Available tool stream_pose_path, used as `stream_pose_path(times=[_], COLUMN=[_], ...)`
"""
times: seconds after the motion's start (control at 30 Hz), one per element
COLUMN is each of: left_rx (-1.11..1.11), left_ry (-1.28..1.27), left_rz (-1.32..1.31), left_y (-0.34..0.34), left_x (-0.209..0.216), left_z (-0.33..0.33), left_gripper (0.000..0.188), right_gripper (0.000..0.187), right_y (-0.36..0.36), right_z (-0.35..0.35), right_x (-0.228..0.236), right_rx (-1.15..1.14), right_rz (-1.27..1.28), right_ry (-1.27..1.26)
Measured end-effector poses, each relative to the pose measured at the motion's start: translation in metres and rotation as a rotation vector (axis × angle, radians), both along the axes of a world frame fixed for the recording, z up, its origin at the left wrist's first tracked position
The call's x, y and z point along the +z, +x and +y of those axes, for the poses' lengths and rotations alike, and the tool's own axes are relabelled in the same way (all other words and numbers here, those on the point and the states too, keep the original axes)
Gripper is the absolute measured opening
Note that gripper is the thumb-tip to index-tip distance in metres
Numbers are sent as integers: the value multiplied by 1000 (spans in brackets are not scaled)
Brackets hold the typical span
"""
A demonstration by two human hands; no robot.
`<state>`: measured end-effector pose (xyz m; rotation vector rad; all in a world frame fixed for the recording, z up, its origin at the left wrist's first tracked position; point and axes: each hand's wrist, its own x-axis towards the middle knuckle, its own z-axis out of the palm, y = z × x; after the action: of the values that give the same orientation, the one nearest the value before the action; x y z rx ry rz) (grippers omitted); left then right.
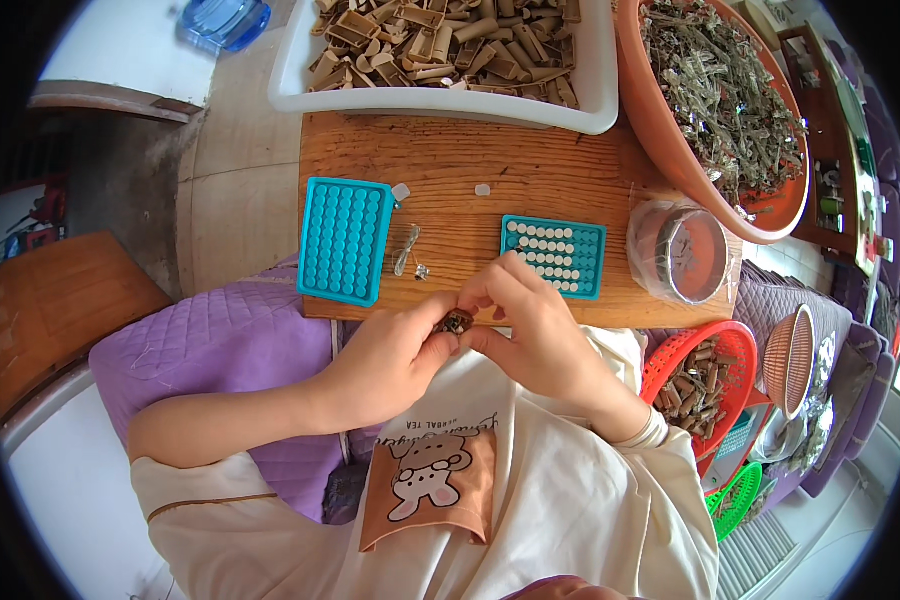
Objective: The person assembles small cylindrical objects by inserting a metal spring and a white disc into a cardboard tube. They repeatedly pick up components from a tray and a container, insert them into the tube, and place the finished assembly into a red basket.
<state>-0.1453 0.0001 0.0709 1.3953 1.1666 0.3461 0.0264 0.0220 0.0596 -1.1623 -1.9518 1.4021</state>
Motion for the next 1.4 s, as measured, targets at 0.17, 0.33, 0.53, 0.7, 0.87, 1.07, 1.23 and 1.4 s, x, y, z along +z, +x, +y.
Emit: stream_pose_path(times=[0.17,0.33,0.53,0.7,0.87,1.07,1.23,1.4], left_rx=[-142,29,238,242,207,224,216,214], left_ry=[-114,-46,-499,-516,-509,-402,-459,-436], left_rz=[69,-125,-290,-270,-250,-289,-294,-344], left_y=[-1,-3,-10,-8,-7,-9,-10,-11], left_x=[11,-2,13,17,12,11,17,15], left_z=[11,13,32,36,34,32,35,38], left_gripper=[27,22,26,24,25,26,28,28], right_gripper=[38,41,44,37,33,40,37,23], right_y=[1,2,1,-18,-69,-88,-61,-14], right_z=[18,43,87,174,237,259,245,189], right_x=[-2,-4,8,11,-20,-61,-41,-10], right_rx=[143,238,424,60,-144,-109,-100,-264], right_rz=[57,42,-44,-68,-339,-628,-328,35], right_ry=[-116,-55,334,424,677,734,697,308])
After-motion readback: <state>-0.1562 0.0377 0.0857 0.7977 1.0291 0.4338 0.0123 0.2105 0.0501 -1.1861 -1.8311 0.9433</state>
